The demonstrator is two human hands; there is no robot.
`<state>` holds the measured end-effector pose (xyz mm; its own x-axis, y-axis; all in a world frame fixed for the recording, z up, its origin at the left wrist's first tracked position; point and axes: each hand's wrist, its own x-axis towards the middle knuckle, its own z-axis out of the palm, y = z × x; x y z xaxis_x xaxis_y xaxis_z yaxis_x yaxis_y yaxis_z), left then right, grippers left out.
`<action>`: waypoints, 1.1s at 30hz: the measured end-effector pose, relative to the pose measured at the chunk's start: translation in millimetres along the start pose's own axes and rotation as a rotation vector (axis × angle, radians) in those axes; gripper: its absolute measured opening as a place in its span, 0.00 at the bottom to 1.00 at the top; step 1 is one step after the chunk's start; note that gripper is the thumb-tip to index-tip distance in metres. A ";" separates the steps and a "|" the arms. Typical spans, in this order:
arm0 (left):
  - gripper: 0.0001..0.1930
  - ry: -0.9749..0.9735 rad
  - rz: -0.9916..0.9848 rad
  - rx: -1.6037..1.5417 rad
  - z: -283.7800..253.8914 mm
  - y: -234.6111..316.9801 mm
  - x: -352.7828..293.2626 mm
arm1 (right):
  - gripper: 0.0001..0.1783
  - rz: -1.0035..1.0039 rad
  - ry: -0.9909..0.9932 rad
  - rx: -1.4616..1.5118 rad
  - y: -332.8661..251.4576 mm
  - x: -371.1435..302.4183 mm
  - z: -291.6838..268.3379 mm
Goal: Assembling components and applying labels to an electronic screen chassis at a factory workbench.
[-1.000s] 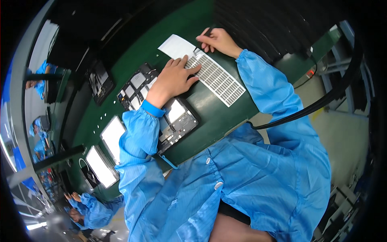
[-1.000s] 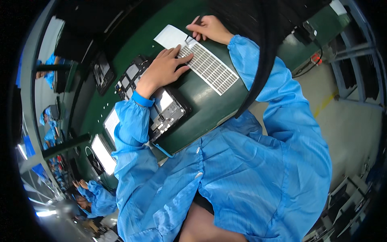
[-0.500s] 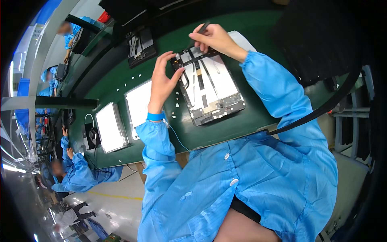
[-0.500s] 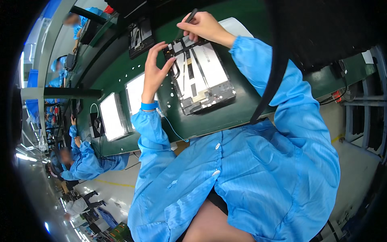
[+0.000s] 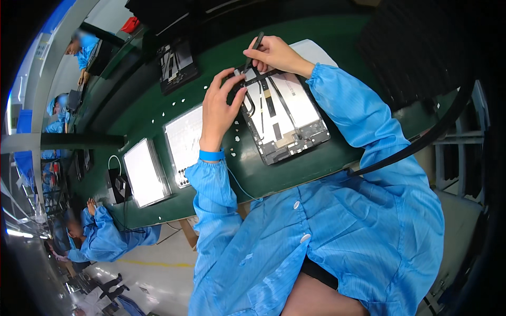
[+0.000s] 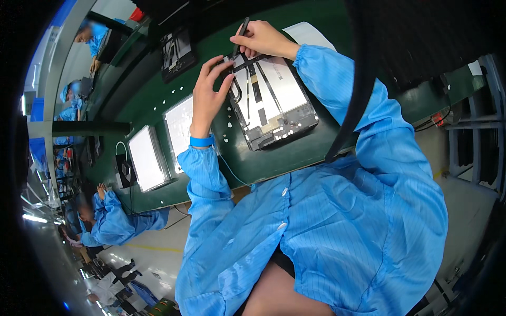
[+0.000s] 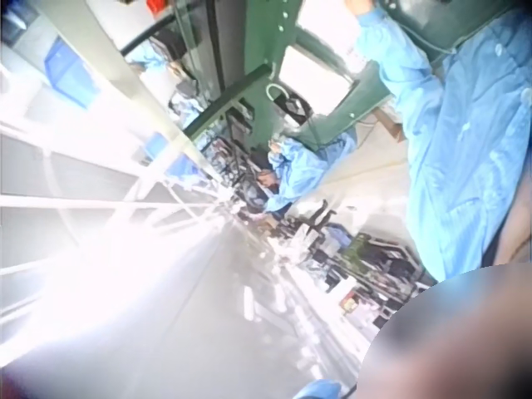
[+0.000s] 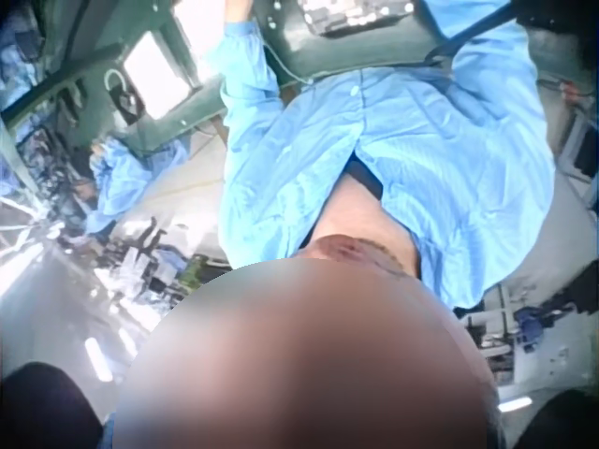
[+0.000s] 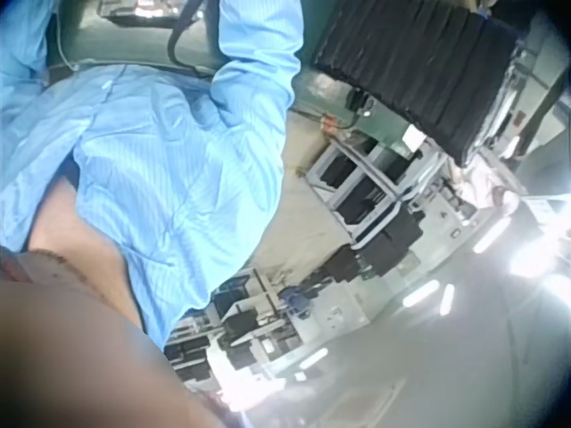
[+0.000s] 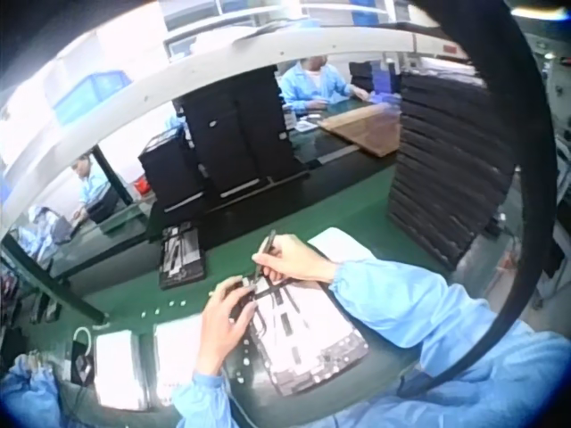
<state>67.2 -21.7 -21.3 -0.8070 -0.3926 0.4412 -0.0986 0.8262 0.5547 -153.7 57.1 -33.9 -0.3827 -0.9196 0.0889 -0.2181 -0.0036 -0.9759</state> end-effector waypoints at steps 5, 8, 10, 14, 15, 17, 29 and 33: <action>0.12 -0.038 0.238 0.286 -1.8 1.1 9.4 | 0.10 -0.311 0.200 0.009 -7.5 -8.7 -12.7; 0.11 -0.136 0.281 0.318 -13.5 3.9 16.8 | 0.12 -0.274 0.200 0.090 -12.3 -21.7 -68.9; 0.11 -0.170 0.347 0.338 -23.0 5.7 24.3 | 0.12 -0.299 0.219 -0.085 9.0 -39.8 -119.8; 0.12 0.035 0.012 -0.032 -15.8 -11.5 25.8 | 0.12 -0.208 0.407 0.046 52.7 -82.3 -162.2; 0.13 0.048 0.027 -0.023 -9.6 -15.9 22.7 | 0.12 -0.232 0.389 0.070 47.7 -82.8 -153.1; 0.16 0.062 0.013 -0.010 1.7 -10.8 12.6 | 0.12 -0.255 0.199 0.172 13.2 -73.5 -110.7; 0.23 0.159 -0.098 -0.162 30.5 -4.3 0.3 | 0.13 -0.192 -0.089 -0.033 2.6 -3.3 -18.0; 0.24 0.191 -0.103 -0.219 33.3 -9.5 -3.5 | 0.14 -0.133 -0.148 -0.059 1.0 3.0 -17.7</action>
<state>51.5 -14.7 -51.6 -0.6728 -0.5560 0.4881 -0.0295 0.6793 0.7333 -170.9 61.3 -31.1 -0.2118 -0.9603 0.1814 -0.3121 -0.1094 -0.9437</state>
